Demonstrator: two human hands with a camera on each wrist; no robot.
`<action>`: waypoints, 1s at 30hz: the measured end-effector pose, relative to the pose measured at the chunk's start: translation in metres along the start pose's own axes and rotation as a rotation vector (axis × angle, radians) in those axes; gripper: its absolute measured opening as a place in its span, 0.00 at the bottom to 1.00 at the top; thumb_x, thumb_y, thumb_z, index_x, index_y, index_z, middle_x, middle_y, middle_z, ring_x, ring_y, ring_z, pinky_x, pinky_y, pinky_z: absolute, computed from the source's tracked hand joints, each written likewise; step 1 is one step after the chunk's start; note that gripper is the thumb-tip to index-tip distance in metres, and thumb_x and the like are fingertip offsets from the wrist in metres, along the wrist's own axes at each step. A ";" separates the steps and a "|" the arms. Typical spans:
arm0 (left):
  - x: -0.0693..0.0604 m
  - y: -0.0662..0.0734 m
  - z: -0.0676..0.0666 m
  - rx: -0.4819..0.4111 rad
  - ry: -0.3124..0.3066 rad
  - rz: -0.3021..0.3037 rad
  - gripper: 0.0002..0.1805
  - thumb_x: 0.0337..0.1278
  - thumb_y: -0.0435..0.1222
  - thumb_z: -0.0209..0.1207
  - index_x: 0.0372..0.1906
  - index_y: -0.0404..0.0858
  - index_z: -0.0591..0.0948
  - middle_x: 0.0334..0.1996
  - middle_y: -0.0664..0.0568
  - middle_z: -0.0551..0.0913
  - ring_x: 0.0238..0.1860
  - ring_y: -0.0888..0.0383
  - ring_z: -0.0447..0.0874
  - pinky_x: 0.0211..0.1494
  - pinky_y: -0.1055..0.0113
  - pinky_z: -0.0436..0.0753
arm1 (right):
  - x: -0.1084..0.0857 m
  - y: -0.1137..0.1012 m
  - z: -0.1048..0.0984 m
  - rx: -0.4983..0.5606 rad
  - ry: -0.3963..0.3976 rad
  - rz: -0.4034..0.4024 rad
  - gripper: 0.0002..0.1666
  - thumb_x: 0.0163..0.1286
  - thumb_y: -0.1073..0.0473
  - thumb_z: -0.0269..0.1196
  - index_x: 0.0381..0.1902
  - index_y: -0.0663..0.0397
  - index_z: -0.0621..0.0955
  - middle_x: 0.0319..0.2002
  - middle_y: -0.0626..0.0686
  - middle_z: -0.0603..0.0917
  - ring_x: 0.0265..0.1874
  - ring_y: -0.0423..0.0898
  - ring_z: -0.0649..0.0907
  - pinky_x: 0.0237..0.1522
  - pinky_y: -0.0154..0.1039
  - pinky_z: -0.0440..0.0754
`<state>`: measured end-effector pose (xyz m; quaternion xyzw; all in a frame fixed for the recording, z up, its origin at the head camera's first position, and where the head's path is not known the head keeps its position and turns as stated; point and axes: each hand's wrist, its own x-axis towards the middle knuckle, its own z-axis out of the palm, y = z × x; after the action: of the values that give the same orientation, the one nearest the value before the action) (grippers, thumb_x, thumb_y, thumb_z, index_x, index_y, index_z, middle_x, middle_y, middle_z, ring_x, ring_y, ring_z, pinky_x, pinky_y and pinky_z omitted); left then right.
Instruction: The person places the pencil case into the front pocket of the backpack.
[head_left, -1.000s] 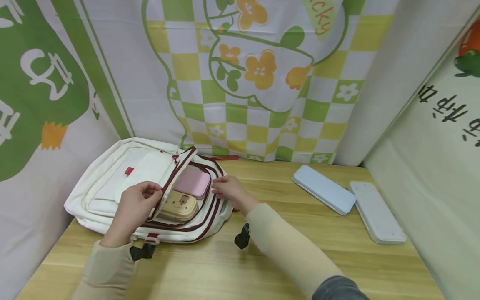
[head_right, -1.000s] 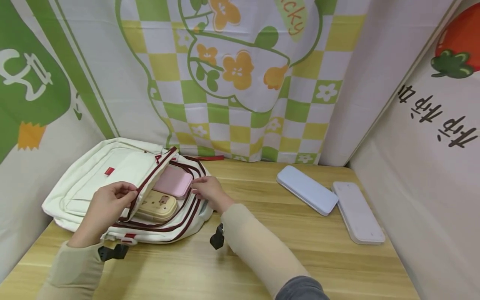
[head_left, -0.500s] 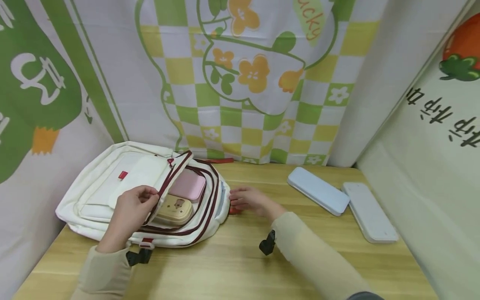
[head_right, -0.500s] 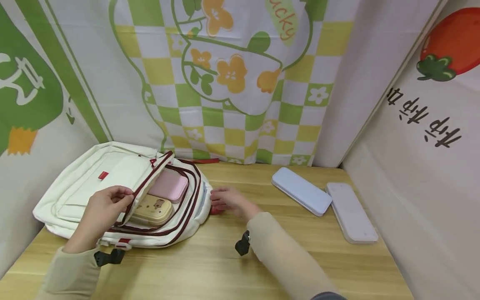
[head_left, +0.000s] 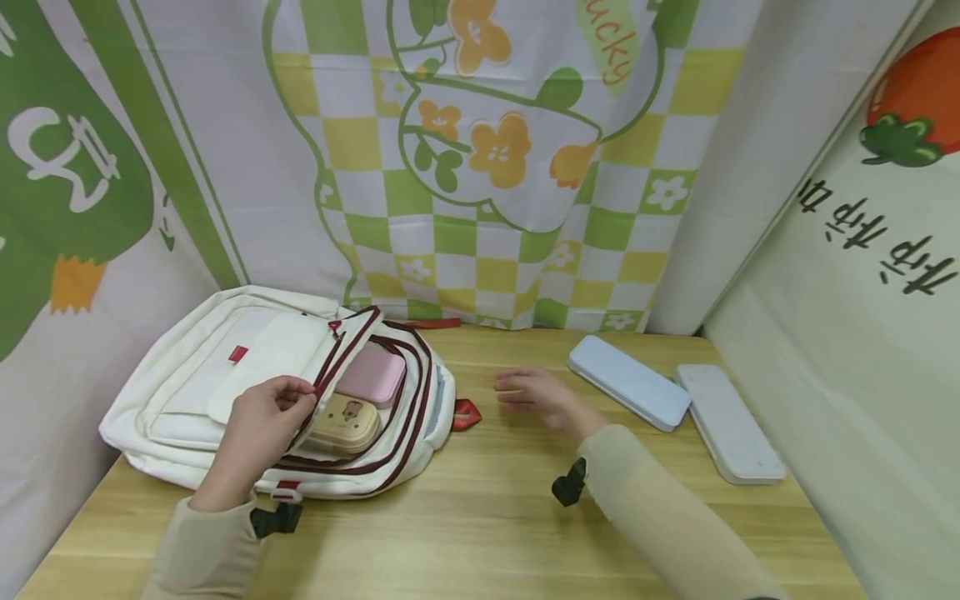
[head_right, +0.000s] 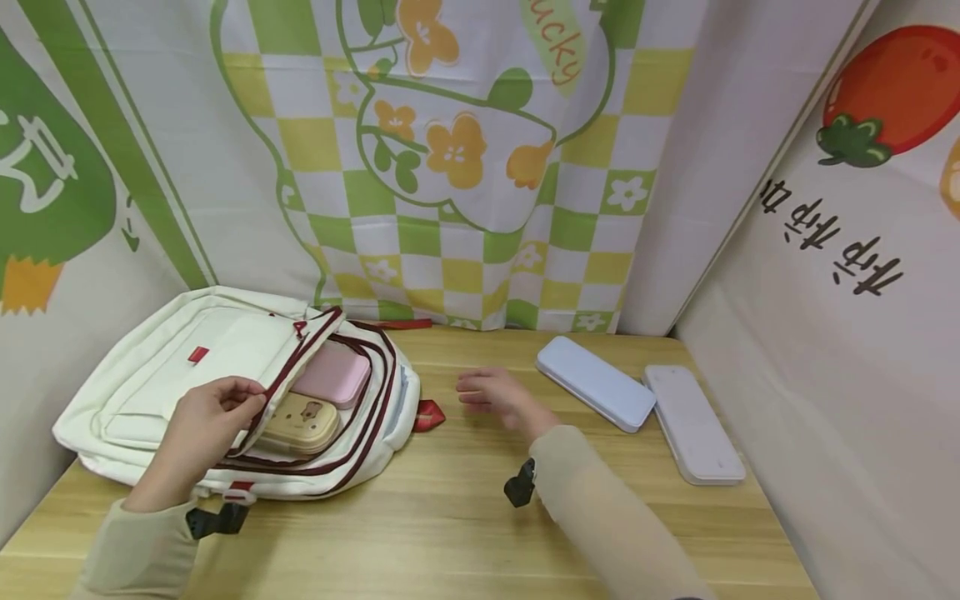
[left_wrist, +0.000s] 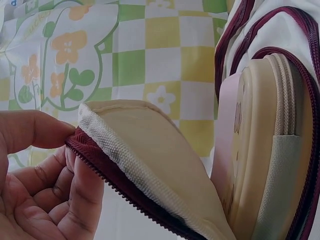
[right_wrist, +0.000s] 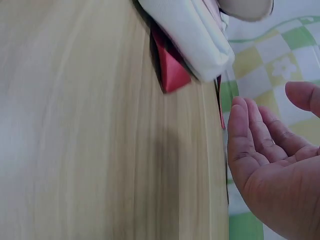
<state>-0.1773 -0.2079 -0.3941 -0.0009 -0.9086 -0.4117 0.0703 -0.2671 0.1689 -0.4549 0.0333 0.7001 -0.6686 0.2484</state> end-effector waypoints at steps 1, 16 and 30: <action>0.000 0.000 0.000 -0.001 -0.003 -0.002 0.09 0.68 0.32 0.60 0.42 0.29 0.84 0.33 0.45 0.85 0.32 0.55 0.80 0.32 0.67 0.77 | -0.001 0.001 -0.003 0.002 0.004 -0.005 0.28 0.82 0.66 0.49 0.73 0.76 0.64 0.69 0.72 0.70 0.68 0.65 0.74 0.69 0.55 0.70; -0.004 -0.003 0.002 -0.004 -0.021 -0.002 0.09 0.69 0.33 0.60 0.43 0.30 0.84 0.35 0.45 0.86 0.34 0.55 0.81 0.33 0.67 0.78 | -0.027 -0.002 -0.056 0.101 0.077 -0.066 0.31 0.84 0.61 0.48 0.75 0.77 0.58 0.54 0.61 0.83 0.53 0.49 0.84 0.66 0.49 0.73; -0.002 -0.003 0.004 -0.021 -0.036 -0.006 0.09 0.70 0.34 0.60 0.44 0.30 0.83 0.36 0.44 0.86 0.35 0.54 0.81 0.32 0.66 0.77 | -0.046 -0.003 -0.091 0.217 0.101 -0.114 0.31 0.83 0.65 0.49 0.75 0.76 0.56 0.45 0.48 0.84 0.47 0.40 0.84 0.64 0.44 0.76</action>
<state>-0.1763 -0.2066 -0.3987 -0.0064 -0.9053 -0.4214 0.0528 -0.2556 0.2686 -0.4353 0.0539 0.6359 -0.7510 0.1695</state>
